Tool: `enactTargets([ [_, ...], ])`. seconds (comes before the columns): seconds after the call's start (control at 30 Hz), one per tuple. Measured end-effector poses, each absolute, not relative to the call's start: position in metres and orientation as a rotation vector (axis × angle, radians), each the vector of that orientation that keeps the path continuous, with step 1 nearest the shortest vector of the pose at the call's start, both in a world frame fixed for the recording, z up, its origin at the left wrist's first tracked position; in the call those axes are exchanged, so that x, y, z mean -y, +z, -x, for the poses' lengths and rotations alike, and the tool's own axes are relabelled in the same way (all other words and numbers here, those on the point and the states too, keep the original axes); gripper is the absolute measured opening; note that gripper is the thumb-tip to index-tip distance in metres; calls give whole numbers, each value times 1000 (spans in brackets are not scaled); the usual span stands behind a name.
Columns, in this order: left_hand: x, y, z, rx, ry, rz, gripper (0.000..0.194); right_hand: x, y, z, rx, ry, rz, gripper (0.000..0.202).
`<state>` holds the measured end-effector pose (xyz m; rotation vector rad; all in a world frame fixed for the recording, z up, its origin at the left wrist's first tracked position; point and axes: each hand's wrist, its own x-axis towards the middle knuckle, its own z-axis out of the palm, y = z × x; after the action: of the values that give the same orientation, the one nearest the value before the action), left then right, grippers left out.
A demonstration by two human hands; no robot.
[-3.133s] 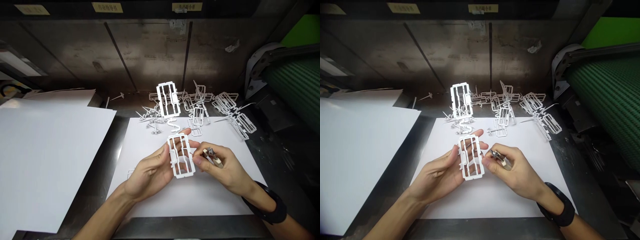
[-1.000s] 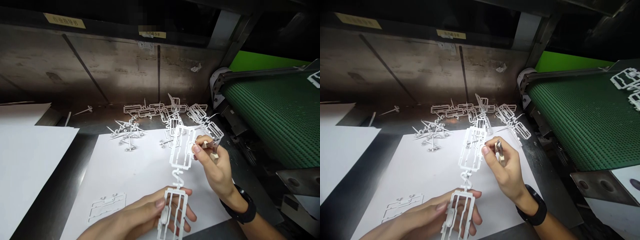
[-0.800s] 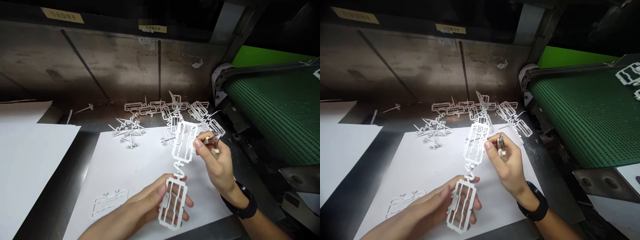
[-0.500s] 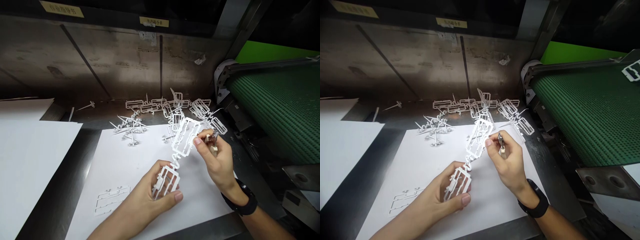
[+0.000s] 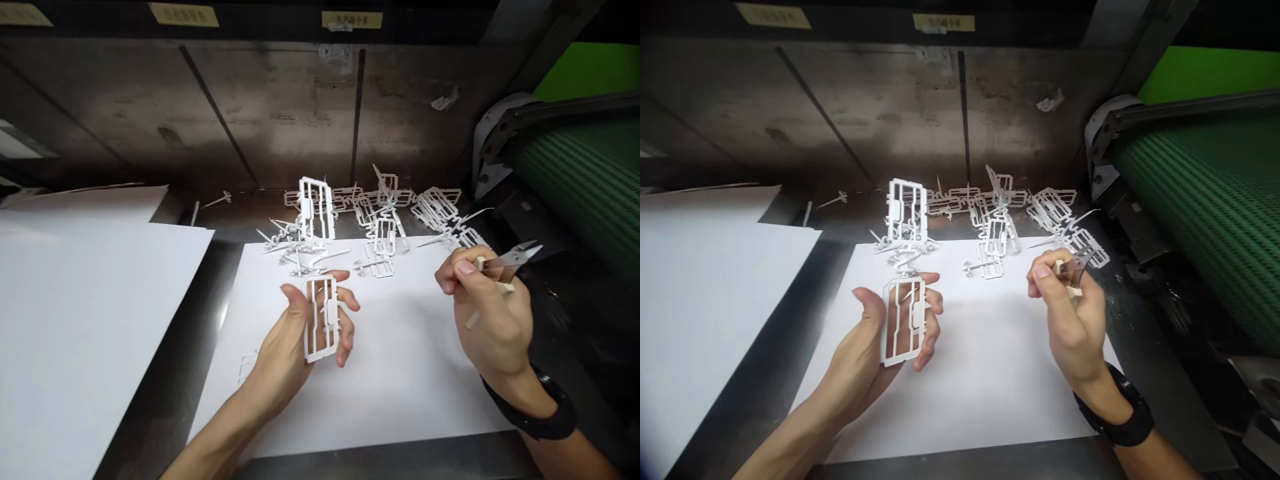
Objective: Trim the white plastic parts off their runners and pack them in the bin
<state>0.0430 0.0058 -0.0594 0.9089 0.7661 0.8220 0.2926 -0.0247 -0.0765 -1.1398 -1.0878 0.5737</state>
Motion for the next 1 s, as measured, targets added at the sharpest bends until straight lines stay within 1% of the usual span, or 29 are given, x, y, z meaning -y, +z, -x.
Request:
enactTargets([
  [0.2, -10, -51, -40, -575, 846, -583, 67, 29, -77, -287, 1129, 635, 1138, 23],
  [0.37, -11, -50, -35, -544, 831, -548, 61, 31, -77, -284, 1099, 743, 1100, 23],
  [0.6, -10, -54, -35, -505, 791, -565, 59, 35, -79, -279, 1094, 789, 1129, 24],
  [0.67, -9, -55, -36, -496, 809, -600, 60, 36, -80, -279, 1079, 817, 1177, 27],
  [0.83, -6, -59, -34, -457, 809, -682, 61, 42, -81, -279, 1242, 910, 1229, 49],
  [0.9, -5, -60, -34, -460, 746, -688, 64, 44, -80, -277, 1295, 924, 1225, 50],
  [1.0, -3, -61, -35, -519, 657, -738, 69, 44, -79, -274, 1335, 957, 1203, 45],
])
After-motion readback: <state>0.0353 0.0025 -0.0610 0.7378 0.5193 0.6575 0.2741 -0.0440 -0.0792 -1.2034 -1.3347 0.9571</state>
